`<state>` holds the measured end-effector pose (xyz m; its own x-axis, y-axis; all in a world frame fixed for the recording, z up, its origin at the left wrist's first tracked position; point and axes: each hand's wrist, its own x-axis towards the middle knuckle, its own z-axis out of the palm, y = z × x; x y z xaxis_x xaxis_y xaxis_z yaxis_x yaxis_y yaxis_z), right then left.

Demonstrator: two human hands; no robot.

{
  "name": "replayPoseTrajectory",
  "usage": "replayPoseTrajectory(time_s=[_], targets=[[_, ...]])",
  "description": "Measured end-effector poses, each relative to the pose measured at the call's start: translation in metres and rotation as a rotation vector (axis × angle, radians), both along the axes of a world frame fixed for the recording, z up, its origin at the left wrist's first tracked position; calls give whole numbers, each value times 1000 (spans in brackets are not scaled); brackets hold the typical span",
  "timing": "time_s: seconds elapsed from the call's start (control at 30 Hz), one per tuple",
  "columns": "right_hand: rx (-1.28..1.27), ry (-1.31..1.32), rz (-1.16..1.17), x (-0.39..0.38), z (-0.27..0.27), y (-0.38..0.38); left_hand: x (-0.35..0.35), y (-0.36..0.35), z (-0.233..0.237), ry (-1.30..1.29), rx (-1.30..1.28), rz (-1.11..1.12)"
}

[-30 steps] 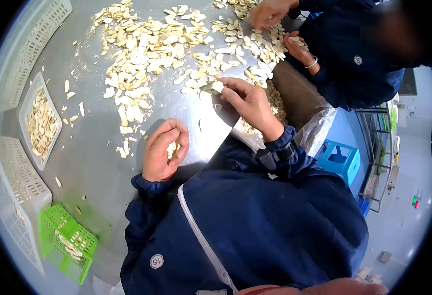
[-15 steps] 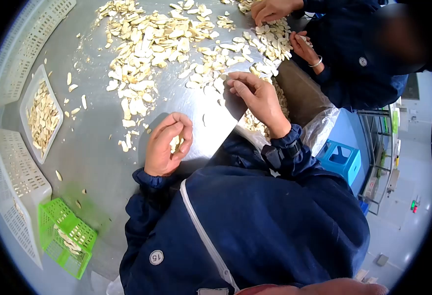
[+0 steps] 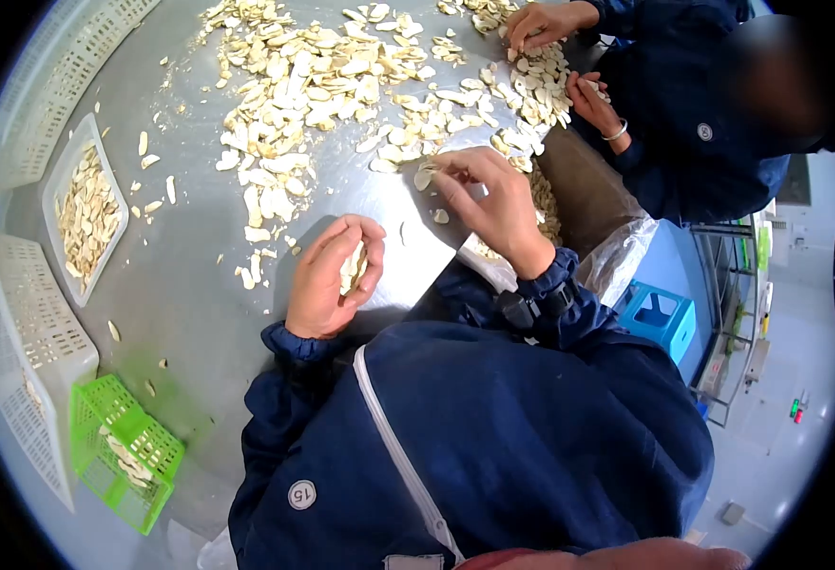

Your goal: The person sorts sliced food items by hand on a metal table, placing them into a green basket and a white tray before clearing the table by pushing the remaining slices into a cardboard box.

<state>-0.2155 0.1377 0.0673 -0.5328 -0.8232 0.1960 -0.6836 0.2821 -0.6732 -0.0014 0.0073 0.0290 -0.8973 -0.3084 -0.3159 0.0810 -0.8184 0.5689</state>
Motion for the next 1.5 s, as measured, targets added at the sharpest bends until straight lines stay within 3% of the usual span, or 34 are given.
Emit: replayPoseTrajectory(time_s=[0.1, 0.13, 0.27, 0.3, 0.43, 0.6, 0.8, 1.0, 1.2, 1.33, 1.43, 1.5], targets=[[-172, -189, 248, 26, 13, -1, -3, 5, 13, -79, -176, -10], [-218, -236, 297, 34, 12, -4, -5, 5, 14, -89, -95, -6], [-127, -20, 219, 42, -25, -14, 4, -3, -15, 91, 85, -24], [-50, 73, 301, 40, -29, -19, 7, -6, -16, 196, 108, -52], [-23, 363, 419, 47, -36, -39, 4, -2, -10, 215, 183, 90], [8, 562, 179, 15, -44, -70, 4, -3, -5, 154, 148, 83], [60, 567, -174, -51, -45, 7, 4, -3, -4, 160, 112, 82], [74, 609, -190, -58, -26, 54, 3, -4, -9, 184, 103, 76], [-35, 386, 197, -52, 0, -49, 4, -4, -8, 152, 119, 60], [-100, 613, 306, -48, -15, -136, 3, -3, -4, 160, 91, 60], [20, 682, 293, -40, -24, -156, 3, -4, -6, 152, 72, 47], [59, 543, 434, -39, -23, -146, 4, -6, -3, 141, 73, 36]])
